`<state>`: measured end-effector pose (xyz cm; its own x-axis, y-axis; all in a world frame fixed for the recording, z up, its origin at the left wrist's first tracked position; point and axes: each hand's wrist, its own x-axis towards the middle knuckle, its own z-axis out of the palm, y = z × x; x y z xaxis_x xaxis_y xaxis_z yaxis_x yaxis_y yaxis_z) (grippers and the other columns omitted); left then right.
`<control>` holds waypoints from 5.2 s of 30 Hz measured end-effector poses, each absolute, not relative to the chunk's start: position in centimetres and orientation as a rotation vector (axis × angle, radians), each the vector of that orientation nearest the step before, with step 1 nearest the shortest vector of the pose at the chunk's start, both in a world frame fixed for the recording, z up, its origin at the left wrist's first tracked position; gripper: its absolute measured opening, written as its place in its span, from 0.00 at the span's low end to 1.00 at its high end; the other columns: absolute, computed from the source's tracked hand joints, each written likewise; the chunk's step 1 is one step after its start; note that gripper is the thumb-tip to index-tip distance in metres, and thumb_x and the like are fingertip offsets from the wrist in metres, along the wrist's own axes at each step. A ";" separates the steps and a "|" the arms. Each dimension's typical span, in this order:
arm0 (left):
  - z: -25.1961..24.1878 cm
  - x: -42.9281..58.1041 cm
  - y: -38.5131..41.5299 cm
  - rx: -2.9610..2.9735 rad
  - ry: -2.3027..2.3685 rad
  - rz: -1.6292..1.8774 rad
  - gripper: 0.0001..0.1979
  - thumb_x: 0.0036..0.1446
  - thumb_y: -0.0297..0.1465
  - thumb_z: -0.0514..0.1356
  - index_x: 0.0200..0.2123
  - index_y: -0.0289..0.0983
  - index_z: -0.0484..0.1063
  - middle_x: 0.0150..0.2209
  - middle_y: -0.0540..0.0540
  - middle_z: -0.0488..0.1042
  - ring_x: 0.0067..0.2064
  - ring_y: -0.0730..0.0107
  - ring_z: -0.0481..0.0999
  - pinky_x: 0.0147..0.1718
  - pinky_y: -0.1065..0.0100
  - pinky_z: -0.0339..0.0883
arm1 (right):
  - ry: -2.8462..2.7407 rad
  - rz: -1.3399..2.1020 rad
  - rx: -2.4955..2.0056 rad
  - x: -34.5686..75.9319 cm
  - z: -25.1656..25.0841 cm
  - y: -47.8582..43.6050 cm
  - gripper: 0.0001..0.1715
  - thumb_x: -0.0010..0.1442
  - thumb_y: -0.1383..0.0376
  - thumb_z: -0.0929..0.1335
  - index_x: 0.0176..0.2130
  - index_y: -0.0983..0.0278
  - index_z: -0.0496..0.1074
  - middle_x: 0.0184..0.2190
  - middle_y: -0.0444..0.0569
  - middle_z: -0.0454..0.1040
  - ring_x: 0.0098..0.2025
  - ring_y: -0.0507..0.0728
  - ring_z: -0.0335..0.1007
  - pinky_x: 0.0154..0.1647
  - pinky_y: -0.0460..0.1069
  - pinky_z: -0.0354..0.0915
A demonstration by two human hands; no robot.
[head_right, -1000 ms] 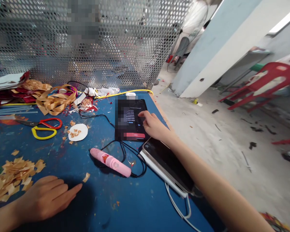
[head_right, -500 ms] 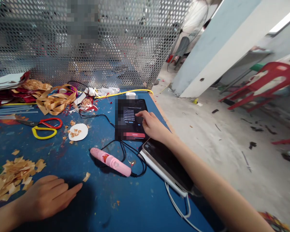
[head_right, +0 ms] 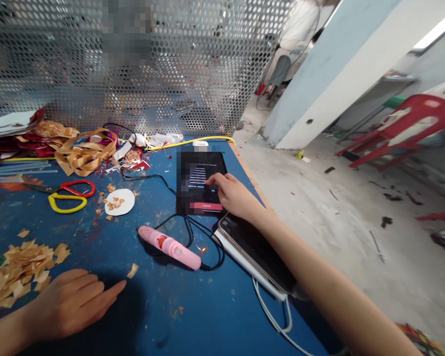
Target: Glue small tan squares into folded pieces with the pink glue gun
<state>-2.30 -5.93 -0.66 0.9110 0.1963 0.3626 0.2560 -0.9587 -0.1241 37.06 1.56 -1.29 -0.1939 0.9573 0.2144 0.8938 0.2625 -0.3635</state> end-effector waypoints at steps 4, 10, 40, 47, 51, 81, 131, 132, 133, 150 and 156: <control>-0.5 -2.2 -6.0 -2.901 -0.337 -0.520 0.10 0.63 0.23 0.52 0.44 0.32 0.72 0.20 0.55 0.67 0.20 0.75 0.66 0.20 0.67 0.54 | -2.146 0.210 -1.688 37.0 -1.4 1.6 0.20 0.56 0.76 0.57 0.44 0.60 0.66 0.42 0.52 0.75 0.47 0.61 0.70 0.50 0.59 0.67; -0.5 -2.2 -5.9 -2.904 -0.328 -0.536 0.10 0.61 0.23 0.54 0.44 0.31 0.71 0.20 0.55 0.67 0.20 0.76 0.66 0.19 0.68 0.55 | -2.125 0.173 -1.672 37.3 -1.0 1.5 0.20 0.55 0.75 0.58 0.44 0.59 0.67 0.42 0.51 0.75 0.45 0.61 0.71 0.47 0.58 0.68; -1.0 -2.5 -6.0 -2.912 -0.326 -0.367 0.12 0.66 0.26 0.48 0.48 0.34 0.68 0.21 0.55 0.66 0.20 0.74 0.65 0.19 0.67 0.51 | -2.256 -0.255 -0.721 25.8 2.1 -13.5 0.10 0.62 0.75 0.63 0.32 0.64 0.69 0.31 0.50 0.81 0.30 0.55 0.72 0.31 0.51 0.67; -0.8 -2.3 -6.1 -2.950 -0.380 -0.310 0.14 0.68 0.27 0.47 0.52 0.33 0.67 0.22 0.55 0.67 0.21 0.73 0.67 0.19 0.65 0.53 | -2.403 -0.162 -0.573 24.4 -0.3 -13.8 0.20 0.67 0.75 0.57 0.31 0.64 0.71 0.30 0.45 0.81 0.27 0.53 0.73 0.32 0.51 0.66; -0.7 -2.2 -6.0 -2.956 -0.403 -0.328 0.16 0.68 0.27 0.46 0.53 0.33 0.66 0.22 0.55 0.66 0.21 0.73 0.67 0.19 0.65 0.54 | -2.399 -0.095 -0.576 24.7 -0.3 -13.4 0.19 0.67 0.74 0.57 0.31 0.65 0.71 0.30 0.45 0.81 0.26 0.53 0.72 0.29 0.50 0.65; -0.7 -1.4 -6.2 -2.943 -0.507 -0.254 0.17 0.68 0.33 0.48 0.55 0.32 0.65 0.22 0.55 0.69 0.21 0.72 0.71 0.20 0.65 0.55 | -2.483 -0.055 -0.591 24.6 -0.5 -13.1 0.19 0.66 0.74 0.58 0.31 0.65 0.73 0.31 0.46 0.80 0.26 0.52 0.70 0.28 0.49 0.64; -1.3 -1.3 -6.3 -2.929 -0.599 -0.378 0.17 0.69 0.31 0.46 0.56 0.32 0.65 0.24 0.52 0.71 0.23 0.73 0.72 0.23 0.69 0.59 | -2.072 -0.040 -1.755 33.2 0.3 -7.1 0.13 0.65 0.60 0.60 0.47 0.62 0.65 0.43 0.54 0.76 0.47 0.64 0.73 0.46 0.60 0.68; -1.3 -1.3 -6.3 -2.920 -0.595 -0.385 0.17 0.69 0.30 0.47 0.56 0.32 0.65 0.24 0.53 0.71 0.23 0.73 0.72 0.23 0.69 0.59 | -2.038 -0.057 -1.739 33.0 0.7 -7.2 0.12 0.65 0.61 0.60 0.47 0.61 0.65 0.43 0.54 0.76 0.46 0.63 0.73 0.46 0.59 0.68; -1.3 -1.3 -6.3 -2.908 -0.588 -0.385 0.16 0.68 0.29 0.48 0.55 0.32 0.65 0.24 0.53 0.71 0.23 0.73 0.72 0.23 0.68 0.58 | -1.996 -0.079 -1.725 32.9 1.0 -7.4 0.12 0.65 0.62 0.60 0.47 0.61 0.66 0.43 0.54 0.76 0.45 0.63 0.73 0.45 0.59 0.68; -0.1 -0.2 -5.1 -2.785 -0.350 -0.392 0.14 0.63 0.19 0.47 0.46 0.32 0.68 0.23 0.53 0.66 0.22 0.71 0.65 0.21 0.66 0.52 | -2.077 0.122 -1.711 37.1 2.3 -1.7 0.14 0.59 0.68 0.59 0.46 0.63 0.64 0.41 0.53 0.79 0.34 0.58 0.74 0.34 0.53 0.68; -1.0 -0.4 -4.8 -2.828 -0.412 -0.385 0.14 0.66 0.22 0.47 0.50 0.34 0.67 0.23 0.54 0.66 0.22 0.72 0.65 0.22 0.65 0.51 | -2.127 0.186 -1.527 39.4 0.1 3.6 0.12 0.60 0.69 0.58 0.44 0.60 0.63 0.44 0.52 0.78 0.41 0.60 0.73 0.41 0.56 0.68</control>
